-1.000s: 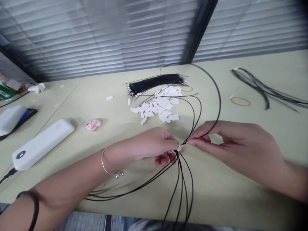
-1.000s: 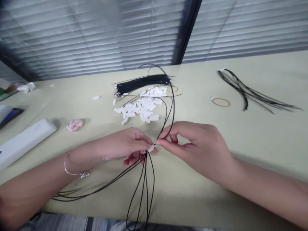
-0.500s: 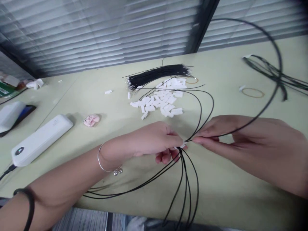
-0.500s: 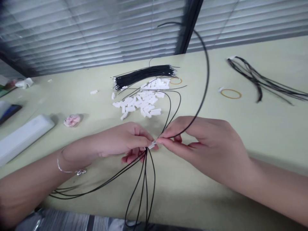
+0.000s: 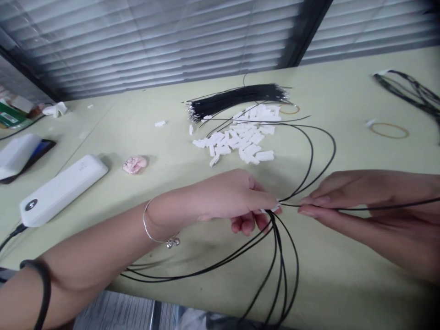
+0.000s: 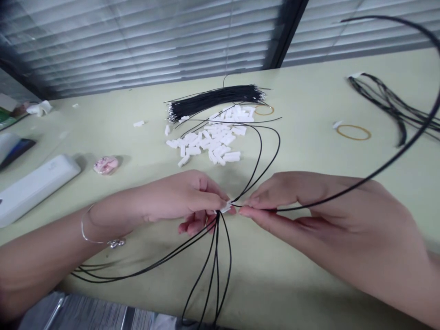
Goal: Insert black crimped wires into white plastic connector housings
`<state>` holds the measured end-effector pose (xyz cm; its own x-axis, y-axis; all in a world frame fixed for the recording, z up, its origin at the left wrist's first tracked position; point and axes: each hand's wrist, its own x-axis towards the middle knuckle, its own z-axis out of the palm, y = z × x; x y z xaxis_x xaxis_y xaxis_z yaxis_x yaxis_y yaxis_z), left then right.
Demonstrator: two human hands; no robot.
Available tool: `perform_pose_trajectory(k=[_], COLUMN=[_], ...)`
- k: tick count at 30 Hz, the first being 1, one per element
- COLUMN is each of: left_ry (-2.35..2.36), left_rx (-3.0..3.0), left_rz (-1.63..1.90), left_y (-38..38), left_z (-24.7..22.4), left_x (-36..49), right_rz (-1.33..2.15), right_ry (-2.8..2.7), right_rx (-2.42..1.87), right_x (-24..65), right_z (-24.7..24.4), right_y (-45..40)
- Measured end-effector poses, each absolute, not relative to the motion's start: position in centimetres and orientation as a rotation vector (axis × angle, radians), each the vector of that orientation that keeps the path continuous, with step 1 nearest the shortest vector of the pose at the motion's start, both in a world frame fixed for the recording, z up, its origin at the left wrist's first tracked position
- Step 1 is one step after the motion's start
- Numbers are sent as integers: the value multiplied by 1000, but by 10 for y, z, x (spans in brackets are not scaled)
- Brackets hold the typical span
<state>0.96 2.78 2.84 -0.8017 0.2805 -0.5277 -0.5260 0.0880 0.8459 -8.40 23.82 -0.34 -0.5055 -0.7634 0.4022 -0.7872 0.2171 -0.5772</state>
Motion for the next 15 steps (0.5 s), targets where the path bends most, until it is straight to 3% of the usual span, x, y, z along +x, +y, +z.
perform_pose_trajectory(k=[15], left_ry=[1810], left_rx=[-228], left_rz=[1709], left_y=[29], left_z=[35], left_x=[8], right_rz=[1224], right_ry=[-2414], right_rx=[1433], right_x=[-80], right_z=[2], right_y=[230])
